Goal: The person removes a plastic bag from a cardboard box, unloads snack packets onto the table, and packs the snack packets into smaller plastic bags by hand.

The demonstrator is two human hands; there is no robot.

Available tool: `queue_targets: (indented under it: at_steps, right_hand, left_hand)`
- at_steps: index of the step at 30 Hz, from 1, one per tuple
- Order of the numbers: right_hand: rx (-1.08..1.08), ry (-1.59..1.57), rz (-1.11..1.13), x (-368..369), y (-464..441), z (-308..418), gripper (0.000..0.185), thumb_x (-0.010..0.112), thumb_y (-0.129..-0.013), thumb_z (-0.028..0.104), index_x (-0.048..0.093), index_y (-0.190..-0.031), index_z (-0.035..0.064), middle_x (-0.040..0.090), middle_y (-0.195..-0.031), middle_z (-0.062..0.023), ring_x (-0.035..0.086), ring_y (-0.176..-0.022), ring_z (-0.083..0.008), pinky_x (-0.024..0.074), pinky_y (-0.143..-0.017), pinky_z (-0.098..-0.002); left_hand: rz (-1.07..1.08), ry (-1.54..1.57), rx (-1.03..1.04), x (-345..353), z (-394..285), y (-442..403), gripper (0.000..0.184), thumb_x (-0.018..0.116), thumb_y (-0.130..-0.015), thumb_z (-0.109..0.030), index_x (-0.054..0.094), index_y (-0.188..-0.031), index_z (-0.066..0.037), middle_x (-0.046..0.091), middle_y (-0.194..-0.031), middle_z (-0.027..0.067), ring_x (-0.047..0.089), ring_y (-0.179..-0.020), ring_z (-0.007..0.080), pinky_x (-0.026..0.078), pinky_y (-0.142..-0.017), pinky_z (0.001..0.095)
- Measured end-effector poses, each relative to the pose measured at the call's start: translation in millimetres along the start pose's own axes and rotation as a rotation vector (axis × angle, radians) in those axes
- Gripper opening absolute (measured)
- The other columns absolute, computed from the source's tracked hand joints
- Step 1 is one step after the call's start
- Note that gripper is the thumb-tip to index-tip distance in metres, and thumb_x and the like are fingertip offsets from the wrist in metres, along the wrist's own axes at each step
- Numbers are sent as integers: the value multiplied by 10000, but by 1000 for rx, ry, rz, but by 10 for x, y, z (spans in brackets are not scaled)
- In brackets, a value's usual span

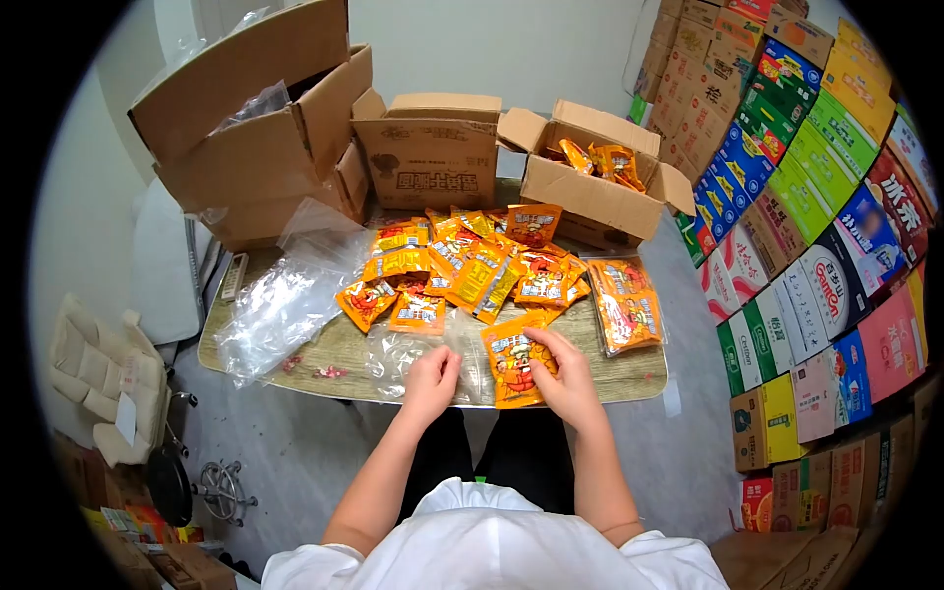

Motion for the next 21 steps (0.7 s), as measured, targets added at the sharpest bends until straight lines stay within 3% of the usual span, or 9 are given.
queue_targets:
  at_steps: [1, 3, 12, 17, 21]
  right_hand:
    - [-49, -8, 42, 10, -9, 89, 374, 566, -784, 4, 591, -1156, -22, 617, -1067, -202, 597, -1005, -371, 476, -886, -390]
    - [-36, 8, 115, 43, -32, 175, 375, 561, -786, 14, 590, -1158, -23, 615, -1065, -202, 596, -999, -372, 477, -882, -394]
    - [-26, 52, 245, 213, -69, 156, 364, 539, -764, 6, 613, -1118, -31, 617, -1008, -218, 604, -942, -386, 487, -841, -411]
    - [-73, 148, -19, 263, -21, 169, 408, 546, -770, -34, 581, -1176, -46, 609, -1051, -228, 607, -935, -407, 500, -822, -420]
    - [7, 155, -33, 374, 56, 87, 411, 580, -782, -18, 590, -1192, -42, 616, -1089, -229, 616, -968, -381, 491, -858, -401]
  left_hand:
    - [3, 0, 2, -22, -79, -3, 264, 575, -938, -187, 540, -744, -11, 529, -569, 88, 511, -493, 174, 384, -479, 330]
    - [104, -33, -71, 7, -157, -6, 239, 565, -923, -191, 547, -782, 1, 599, -698, 205, 581, -656, 402, 439, -582, 453]
    - [234, -57, 0, 31, -367, 24, 208, 553, -926, -181, 554, -820, -2, 604, -712, 221, 603, -695, 410, 447, -596, 470]
    - [293, 64, 7, 129, -434, 81, 197, 551, -927, -176, 563, -833, -3, 602, -704, 216, 600, -678, 406, 449, -589, 452]
    - [291, 151, -85, 191, -337, 89, 210, 548, -933, -180, 567, -821, -3, 600, -688, 198, 615, -649, 361, 453, -572, 411]
Point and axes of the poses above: each hand's wrist, its own y-axis away from the middle knuckle, its own x-axis out of the palm, z = x × y, the point moved 7 cm from there along -y, towards the middle knuckle
